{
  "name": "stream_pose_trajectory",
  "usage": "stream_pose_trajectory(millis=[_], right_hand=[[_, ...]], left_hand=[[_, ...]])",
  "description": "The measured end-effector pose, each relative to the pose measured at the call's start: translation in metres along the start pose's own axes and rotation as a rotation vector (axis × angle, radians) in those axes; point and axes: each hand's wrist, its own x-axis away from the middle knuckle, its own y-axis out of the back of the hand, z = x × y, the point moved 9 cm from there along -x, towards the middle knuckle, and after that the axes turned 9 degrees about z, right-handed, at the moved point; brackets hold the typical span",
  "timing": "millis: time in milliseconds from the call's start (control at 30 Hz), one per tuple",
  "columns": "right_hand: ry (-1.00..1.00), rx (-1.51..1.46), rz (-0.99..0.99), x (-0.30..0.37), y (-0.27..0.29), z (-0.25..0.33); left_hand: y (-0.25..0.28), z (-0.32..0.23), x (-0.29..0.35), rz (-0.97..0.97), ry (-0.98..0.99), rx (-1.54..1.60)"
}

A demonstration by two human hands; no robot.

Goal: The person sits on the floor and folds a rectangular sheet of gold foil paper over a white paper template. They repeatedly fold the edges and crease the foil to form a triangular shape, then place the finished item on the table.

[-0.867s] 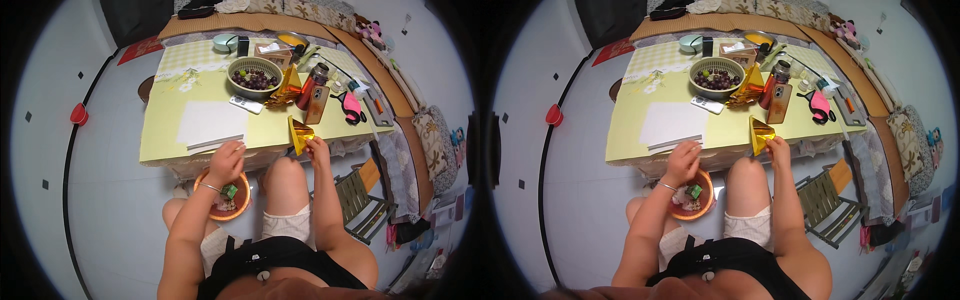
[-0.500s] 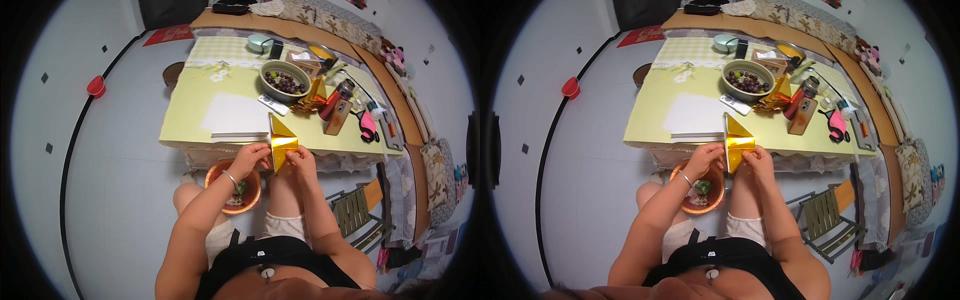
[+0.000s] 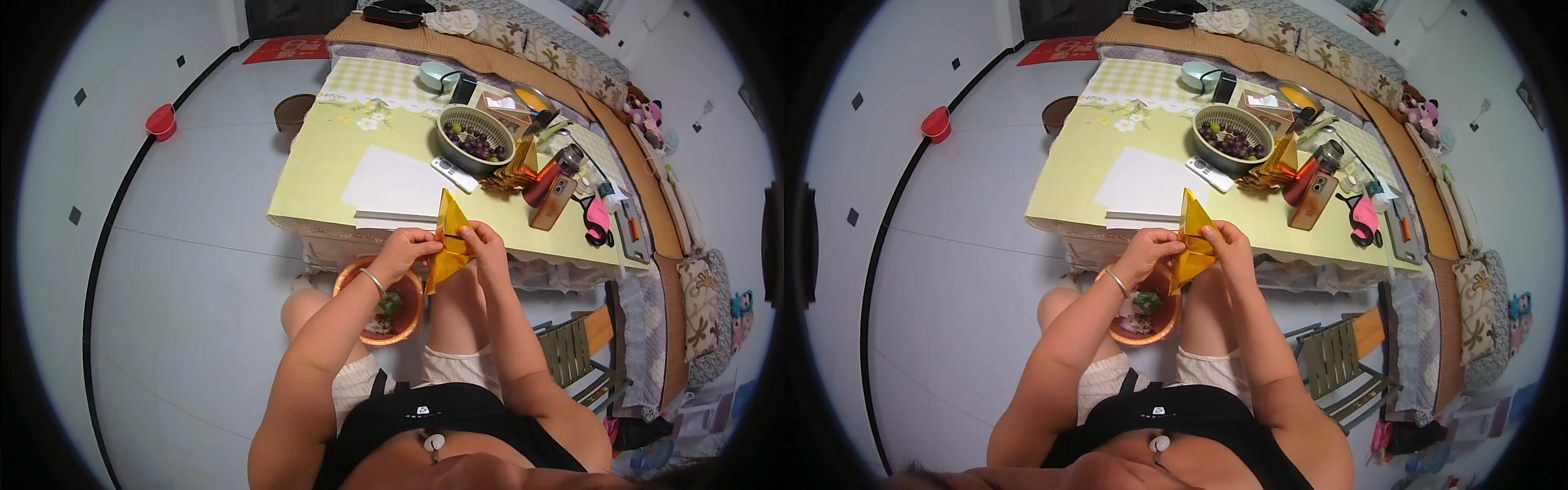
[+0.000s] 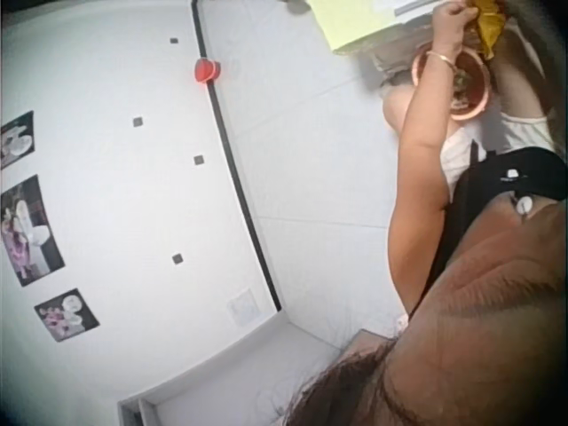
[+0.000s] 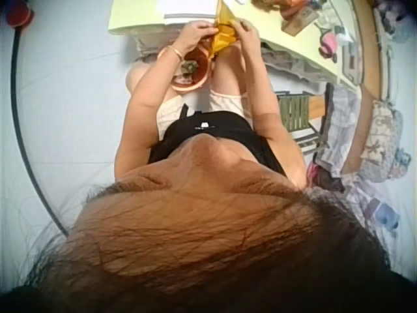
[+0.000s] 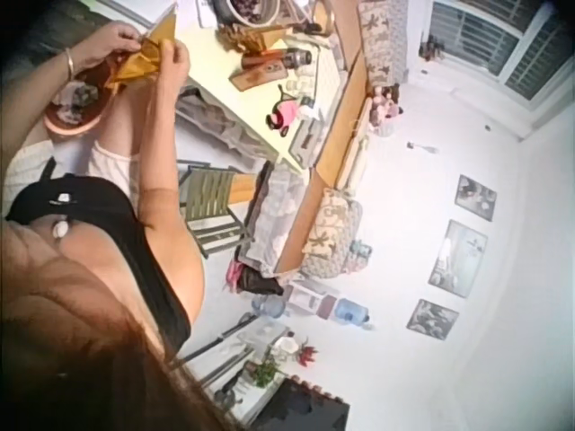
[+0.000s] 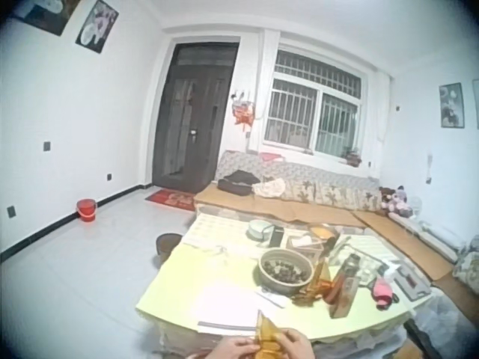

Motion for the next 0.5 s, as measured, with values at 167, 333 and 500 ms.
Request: stream_pose_trajectory(millis=[167,333,500], right_hand=[[0.002,0.145,-0.071,-0.009,0.016,-0.008],[0.147,0.252,-0.113,0.0,0.005,-0.005],[0.034,0.046,0.013,-0.007,-0.008,-0.006]], left_hand=[[-0.013,-0.011,0.005,0.009,0.028,0.042],[-0.01,-0.005,0.003,-0.034,0.03,-0.046],[0.005,-0.004,0.005,-0.077,-0.017,-0.171]])
